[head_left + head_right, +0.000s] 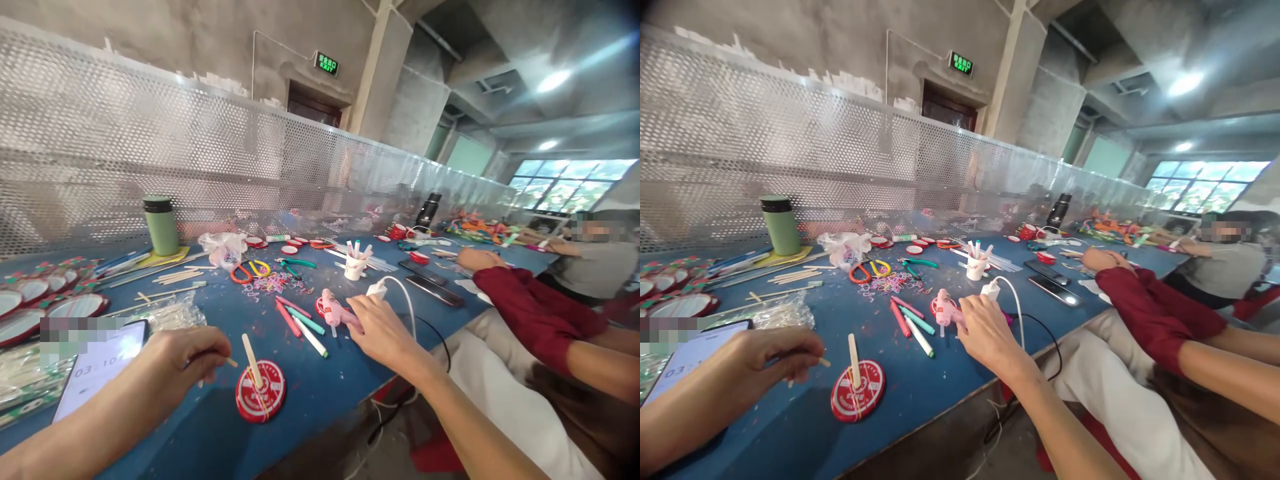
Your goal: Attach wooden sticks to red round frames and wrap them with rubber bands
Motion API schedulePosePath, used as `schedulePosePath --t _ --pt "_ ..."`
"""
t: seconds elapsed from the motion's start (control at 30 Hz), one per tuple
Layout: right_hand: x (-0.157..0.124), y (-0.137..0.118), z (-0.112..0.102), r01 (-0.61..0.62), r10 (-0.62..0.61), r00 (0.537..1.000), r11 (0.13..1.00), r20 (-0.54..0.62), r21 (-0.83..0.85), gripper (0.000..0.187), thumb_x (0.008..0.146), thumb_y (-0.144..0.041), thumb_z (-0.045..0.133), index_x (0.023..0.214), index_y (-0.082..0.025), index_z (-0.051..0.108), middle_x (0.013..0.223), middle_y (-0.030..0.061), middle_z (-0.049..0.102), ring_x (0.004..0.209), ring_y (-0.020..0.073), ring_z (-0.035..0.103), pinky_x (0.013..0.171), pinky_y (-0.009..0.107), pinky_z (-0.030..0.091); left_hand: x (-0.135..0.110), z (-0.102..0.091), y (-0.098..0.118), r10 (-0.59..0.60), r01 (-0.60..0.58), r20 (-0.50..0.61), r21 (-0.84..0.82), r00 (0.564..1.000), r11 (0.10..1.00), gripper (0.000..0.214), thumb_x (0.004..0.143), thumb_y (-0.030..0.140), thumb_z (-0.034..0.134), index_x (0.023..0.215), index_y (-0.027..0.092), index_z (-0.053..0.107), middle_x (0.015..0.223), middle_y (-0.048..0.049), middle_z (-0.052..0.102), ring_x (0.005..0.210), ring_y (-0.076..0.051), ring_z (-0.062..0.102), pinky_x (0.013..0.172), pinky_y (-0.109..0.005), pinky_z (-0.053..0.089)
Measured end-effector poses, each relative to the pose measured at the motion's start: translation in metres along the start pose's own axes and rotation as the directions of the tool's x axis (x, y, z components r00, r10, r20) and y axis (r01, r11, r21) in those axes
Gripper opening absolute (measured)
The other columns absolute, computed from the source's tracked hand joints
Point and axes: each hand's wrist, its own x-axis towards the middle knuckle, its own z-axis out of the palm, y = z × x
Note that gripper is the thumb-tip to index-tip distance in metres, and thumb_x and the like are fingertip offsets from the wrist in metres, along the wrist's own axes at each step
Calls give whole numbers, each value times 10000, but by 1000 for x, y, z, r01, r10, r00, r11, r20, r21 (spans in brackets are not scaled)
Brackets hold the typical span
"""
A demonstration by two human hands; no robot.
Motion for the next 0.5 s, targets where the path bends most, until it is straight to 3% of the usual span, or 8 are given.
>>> schedulePosePath --t 0.2,0.37,0.5 --pt "12 -3 28 -7 6 1000 999 -7 -42 143 844 -147 563 939 -140 670 931 109 677 922 282 567 812 386 395 -3 8 3 -146 159 101 -139 984 977 212 824 278 530 774 208 724 666 0 707 626 -136 650 598 -188 481" --pt "18 0 36 16 -17 999 998 -28 -55 122 852 -143 553 773 -176 640 787 89 640 810 272 558 749 385 380 -1 23 8 -260 324 202 -428 944 844 264 818 316 539 919 177 739 737 -45 738 673 -166 676 639 -234 538" --pt "16 9 45 44 -45 991 999 -126 -12 134 793 -90 531 764 -197 606 775 80 606 759 263 555 702 373 399 -2 26 6 -250 278 164 -183 954 943 208 842 295 562 765 187 722 684 -18 702 641 -134 644 603 -185 500"
